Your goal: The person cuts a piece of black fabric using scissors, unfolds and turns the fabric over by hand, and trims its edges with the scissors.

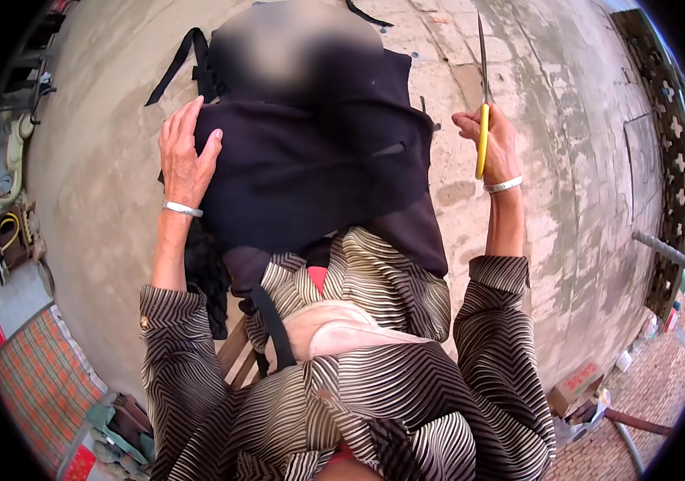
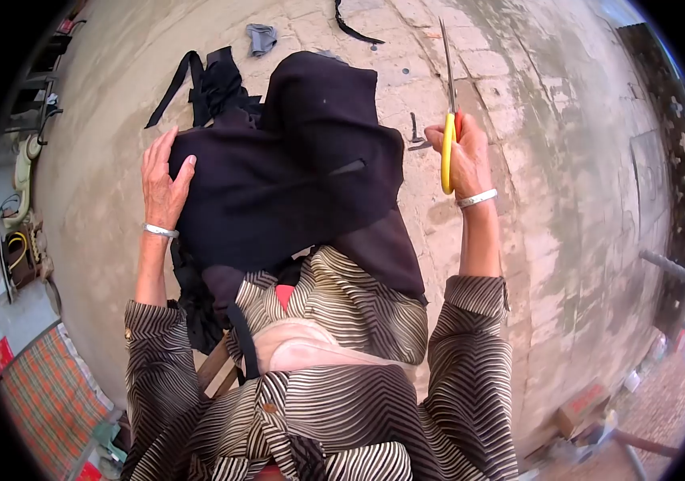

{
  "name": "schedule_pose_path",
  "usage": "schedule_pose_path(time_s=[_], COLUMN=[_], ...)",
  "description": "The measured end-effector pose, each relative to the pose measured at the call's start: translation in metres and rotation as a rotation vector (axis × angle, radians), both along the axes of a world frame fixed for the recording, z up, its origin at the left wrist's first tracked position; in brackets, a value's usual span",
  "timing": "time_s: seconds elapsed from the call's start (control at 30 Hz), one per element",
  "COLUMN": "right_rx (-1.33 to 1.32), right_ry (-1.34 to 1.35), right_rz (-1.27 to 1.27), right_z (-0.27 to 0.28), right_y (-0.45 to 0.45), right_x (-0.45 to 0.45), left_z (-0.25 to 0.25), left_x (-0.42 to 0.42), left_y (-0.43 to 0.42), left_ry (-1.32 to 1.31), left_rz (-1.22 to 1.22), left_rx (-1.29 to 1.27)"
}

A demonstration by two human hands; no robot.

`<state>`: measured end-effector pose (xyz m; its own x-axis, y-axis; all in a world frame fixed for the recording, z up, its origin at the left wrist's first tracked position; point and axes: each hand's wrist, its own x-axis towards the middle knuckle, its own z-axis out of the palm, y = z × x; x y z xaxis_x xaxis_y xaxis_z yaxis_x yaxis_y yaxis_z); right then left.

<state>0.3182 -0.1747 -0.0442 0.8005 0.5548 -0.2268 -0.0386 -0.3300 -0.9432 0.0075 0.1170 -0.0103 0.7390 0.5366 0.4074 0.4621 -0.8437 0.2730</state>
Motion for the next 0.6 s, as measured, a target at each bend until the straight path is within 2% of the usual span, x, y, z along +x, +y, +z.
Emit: schedule_pose_path(time_s=[0.07, 0.17, 0.33, 0.4, 0.47, 0.53, 0.6], right_rx=[0.041, 0.133, 0.043, -0.003, 0.029, 0.156, 0.208], right_ry=[-0.039, -0.126, -0.135, -0.345, -0.343, -0.294, -0.281], right_rz=[0.058, 0.153, 0.128, 0.076, 0.06, 0.066, 0.03], right_z=[0.001, 0.006, -0.007, -0.005, -0.004, -0.001, 0.008], right_y=[0.006, 0.033, 0.071, 0.079, 0.082, 0.083, 0.083], right_x=[0.005, 0.0, -0.012, -0.018, -0.018, -0.018, -0.021], left_z=[0.001, 0.007, -0.008, -0.01, -0.012, -0.013, -0.013], left_x=[0.001, 0.012, 0.014, 0.012, 0.013, 0.014, 0.011], left_y=[0.0, -0.012, 0.012, 0.019, 0.024, 0.026, 0.024], left_ry=[-0.002, 0.022, 0.077, 0.157, 0.104, -0.011, -0.136], left_rz=[-0.109, -0.202, -0.024, -0.097, -0.163, -0.119, 0.004], left_rx=[-0.064, 0.043, 0.116, 0.028, 0.036, -0.111, -0.128])
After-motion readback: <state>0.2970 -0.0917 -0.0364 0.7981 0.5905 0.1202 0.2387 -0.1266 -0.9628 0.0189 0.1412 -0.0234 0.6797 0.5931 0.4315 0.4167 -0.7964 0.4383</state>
